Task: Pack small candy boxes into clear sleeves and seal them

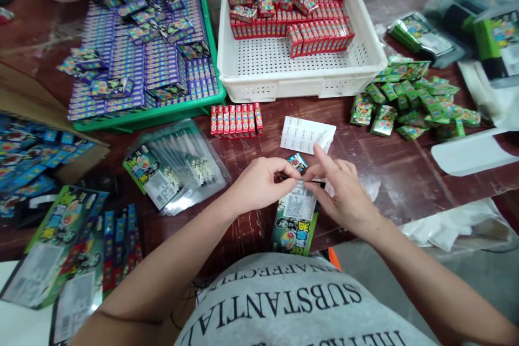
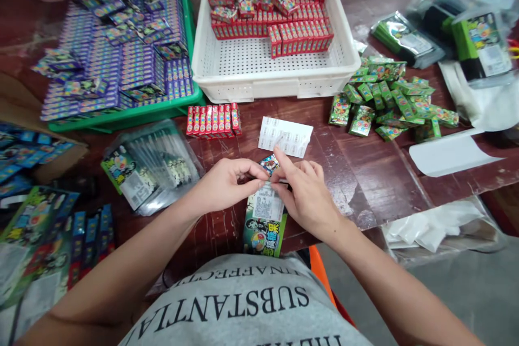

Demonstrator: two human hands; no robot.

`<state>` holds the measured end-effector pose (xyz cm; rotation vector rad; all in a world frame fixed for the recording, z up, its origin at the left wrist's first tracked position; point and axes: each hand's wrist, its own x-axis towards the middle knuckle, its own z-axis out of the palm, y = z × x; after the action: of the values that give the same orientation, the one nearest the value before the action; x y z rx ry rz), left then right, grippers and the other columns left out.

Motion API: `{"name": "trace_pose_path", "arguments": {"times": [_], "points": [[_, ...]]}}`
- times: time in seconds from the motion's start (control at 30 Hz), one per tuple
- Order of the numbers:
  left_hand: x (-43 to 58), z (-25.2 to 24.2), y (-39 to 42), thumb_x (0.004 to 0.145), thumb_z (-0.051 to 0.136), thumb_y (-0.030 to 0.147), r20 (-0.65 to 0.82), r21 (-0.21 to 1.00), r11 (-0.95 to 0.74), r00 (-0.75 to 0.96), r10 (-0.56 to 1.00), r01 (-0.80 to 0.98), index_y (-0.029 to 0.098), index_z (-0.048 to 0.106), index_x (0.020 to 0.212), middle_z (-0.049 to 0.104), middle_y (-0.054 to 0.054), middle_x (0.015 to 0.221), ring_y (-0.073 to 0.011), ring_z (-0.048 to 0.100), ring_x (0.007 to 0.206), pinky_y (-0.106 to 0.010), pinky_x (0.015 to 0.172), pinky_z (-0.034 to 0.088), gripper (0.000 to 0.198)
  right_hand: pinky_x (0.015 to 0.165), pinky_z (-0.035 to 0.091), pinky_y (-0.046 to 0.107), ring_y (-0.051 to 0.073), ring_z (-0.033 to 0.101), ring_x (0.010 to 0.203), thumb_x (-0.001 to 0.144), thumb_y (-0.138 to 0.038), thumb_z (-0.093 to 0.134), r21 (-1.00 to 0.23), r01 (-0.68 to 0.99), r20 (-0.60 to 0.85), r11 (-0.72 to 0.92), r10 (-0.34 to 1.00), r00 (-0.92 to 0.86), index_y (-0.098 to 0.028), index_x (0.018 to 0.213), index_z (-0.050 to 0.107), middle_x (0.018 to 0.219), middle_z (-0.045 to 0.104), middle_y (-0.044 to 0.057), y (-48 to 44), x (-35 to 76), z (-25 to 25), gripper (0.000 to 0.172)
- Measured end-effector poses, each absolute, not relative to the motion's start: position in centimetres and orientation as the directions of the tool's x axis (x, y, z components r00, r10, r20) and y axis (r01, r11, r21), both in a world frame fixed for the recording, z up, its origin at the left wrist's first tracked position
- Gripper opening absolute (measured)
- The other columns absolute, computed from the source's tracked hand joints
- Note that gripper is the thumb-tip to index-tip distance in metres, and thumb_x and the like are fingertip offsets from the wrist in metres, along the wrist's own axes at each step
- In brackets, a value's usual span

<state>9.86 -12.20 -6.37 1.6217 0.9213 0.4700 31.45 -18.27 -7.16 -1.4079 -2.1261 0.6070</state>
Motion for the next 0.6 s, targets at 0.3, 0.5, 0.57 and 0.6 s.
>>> {"name": "trace_pose_path", "arguments": {"times": [0.3,0.5,0.57,0.6], "points": [[6.9,-7.5,-13.5,0.086,0.072,0.03,-0.207,0.96,0.047,0.585,0.784,0.276,0.018,0.065,0.098,0.074,-0.005,0.103,-0.0179,0.07,0.091,-0.034,0.082,0.056,0.018,0.106,0.041,0.055,0.029,0.055,0.118,0.098,-0.022,0.054,-0.772,0.518,0.1,0.369,0.874,-0.475,-0.035,0.164,0.004,0.131,0.064,0.007,-17.3,29.3,-7.7,0.084],[2.5,-6.6,-14.2,0.084,0.076,0.025,-0.084,0.989,0.046,0.278,0.957,0.141,0.022,0.063,0.108,0.072,-0.004,0.105,-0.0176,0.07,0.096,-0.032,0.084,0.06,0.028,0.114,0.036,0.06,0.032,0.049,0.133,0.095,-0.035,0.064,-0.762,0.493,0.225,0.42,0.886,-0.406,-0.034,0.164,0.004,0.148,0.053,0.01,-16.9,29.1,-6.1,0.091],[0.5,-6.5,-14.9,0.082,0.078,0.026,-0.062,0.996,0.061,0.003,0.998,0.058,0.028,0.058,0.125,0.069,-0.003,0.109,-0.0174,0.069,0.093,-0.027,0.069,0.062,0.047,0.116,0.036,0.06,0.033,0.047,0.138,0.095,-0.036,0.064,-0.818,0.477,0.291,0.321,0.947,-0.138,-0.035,0.163,0.009,0.155,0.044,0.013,-18.2,29.4,-6.7,0.087],[-0.2,-6.6,-15.5,0.081,0.079,0.026,-0.071,0.997,0.073,-0.104,0.992,0.011,0.032,0.054,0.132,0.067,-0.002,0.112,-0.0176,0.069,0.093,-0.024,0.063,0.062,0.058,0.114,0.039,0.059,0.033,0.049,0.137,0.094,-0.037,0.064,-0.859,0.442,0.282,0.259,0.959,-0.014,-0.036,0.162,0.012,0.155,0.042,0.014,-18.9,29.4,-7.3,0.085]]}}
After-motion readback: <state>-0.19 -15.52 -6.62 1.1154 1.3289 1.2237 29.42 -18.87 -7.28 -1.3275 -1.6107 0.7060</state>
